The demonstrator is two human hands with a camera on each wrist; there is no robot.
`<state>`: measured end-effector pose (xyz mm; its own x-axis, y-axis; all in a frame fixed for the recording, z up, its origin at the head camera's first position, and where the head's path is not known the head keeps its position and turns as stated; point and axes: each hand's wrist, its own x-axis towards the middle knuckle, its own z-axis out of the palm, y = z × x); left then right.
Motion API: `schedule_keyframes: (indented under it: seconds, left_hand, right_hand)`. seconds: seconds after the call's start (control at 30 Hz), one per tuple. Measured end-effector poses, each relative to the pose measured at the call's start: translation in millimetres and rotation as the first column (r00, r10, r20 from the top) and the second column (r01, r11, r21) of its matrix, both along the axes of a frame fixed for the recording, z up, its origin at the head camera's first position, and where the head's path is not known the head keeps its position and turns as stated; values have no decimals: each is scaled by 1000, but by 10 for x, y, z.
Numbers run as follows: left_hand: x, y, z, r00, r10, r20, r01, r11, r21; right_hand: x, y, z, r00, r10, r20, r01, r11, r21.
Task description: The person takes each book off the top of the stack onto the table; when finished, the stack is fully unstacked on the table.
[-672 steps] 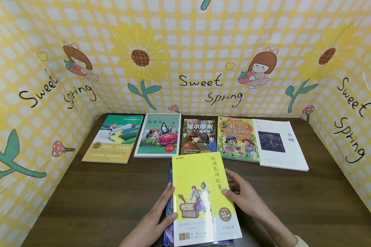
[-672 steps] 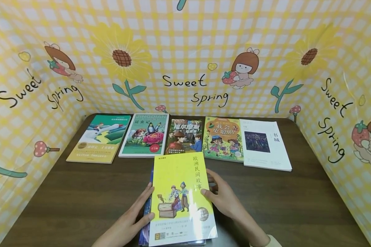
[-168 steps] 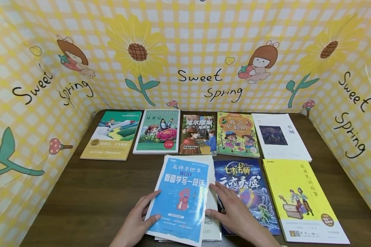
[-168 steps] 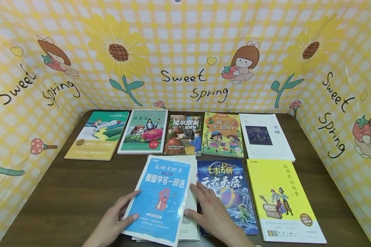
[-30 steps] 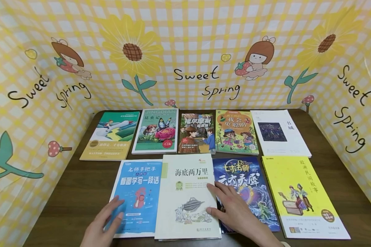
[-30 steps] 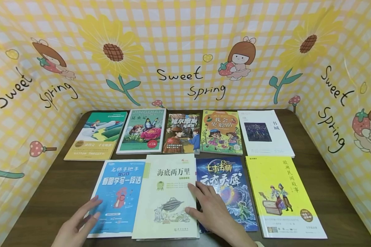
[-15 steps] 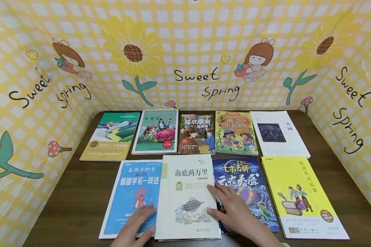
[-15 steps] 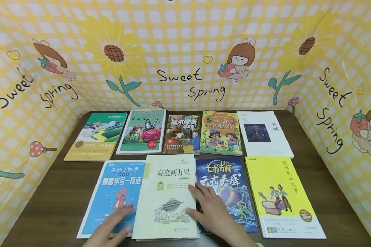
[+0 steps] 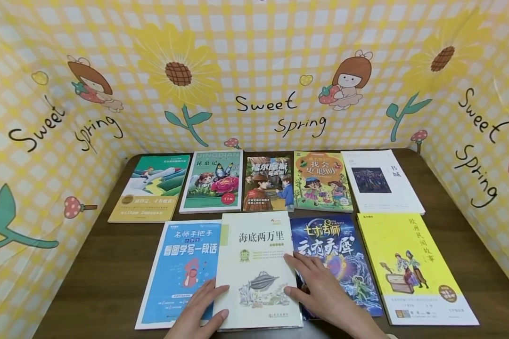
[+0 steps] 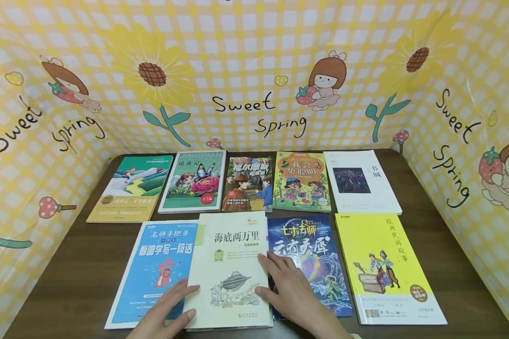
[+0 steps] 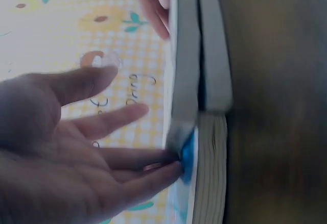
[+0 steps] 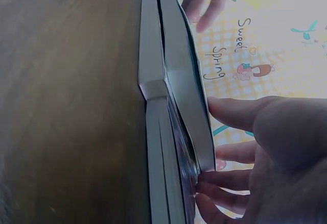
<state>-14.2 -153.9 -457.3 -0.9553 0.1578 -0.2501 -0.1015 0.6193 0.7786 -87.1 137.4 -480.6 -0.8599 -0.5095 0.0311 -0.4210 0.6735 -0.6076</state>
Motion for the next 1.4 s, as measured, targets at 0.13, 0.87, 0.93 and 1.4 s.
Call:
schedule_keyframes:
  seconds: [0.13, 0.87, 0.93, 1.4]
  left_hand:
    - [-21, 1, 28, 996, 61, 64, -70, 987, 145]
    - [-129, -17, -111, 929, 250, 271, -364, 741, 564]
    - [-139, 0, -124, 937, 225, 266, -339, 763, 551]
    - [-111, 122, -219, 942, 52, 330, -262, 727, 635]
  right_hand:
    - [18, -22, -11, 998, -9, -65, 9, 1000, 4]
    - [44, -42, -25, 997, -43, -65, 44, 999, 6]
    - [42, -42, -20, 998, -43, -55, 43, 999, 8]
    - [29, -40, -4, 999, -31, -32, 31, 999, 9]
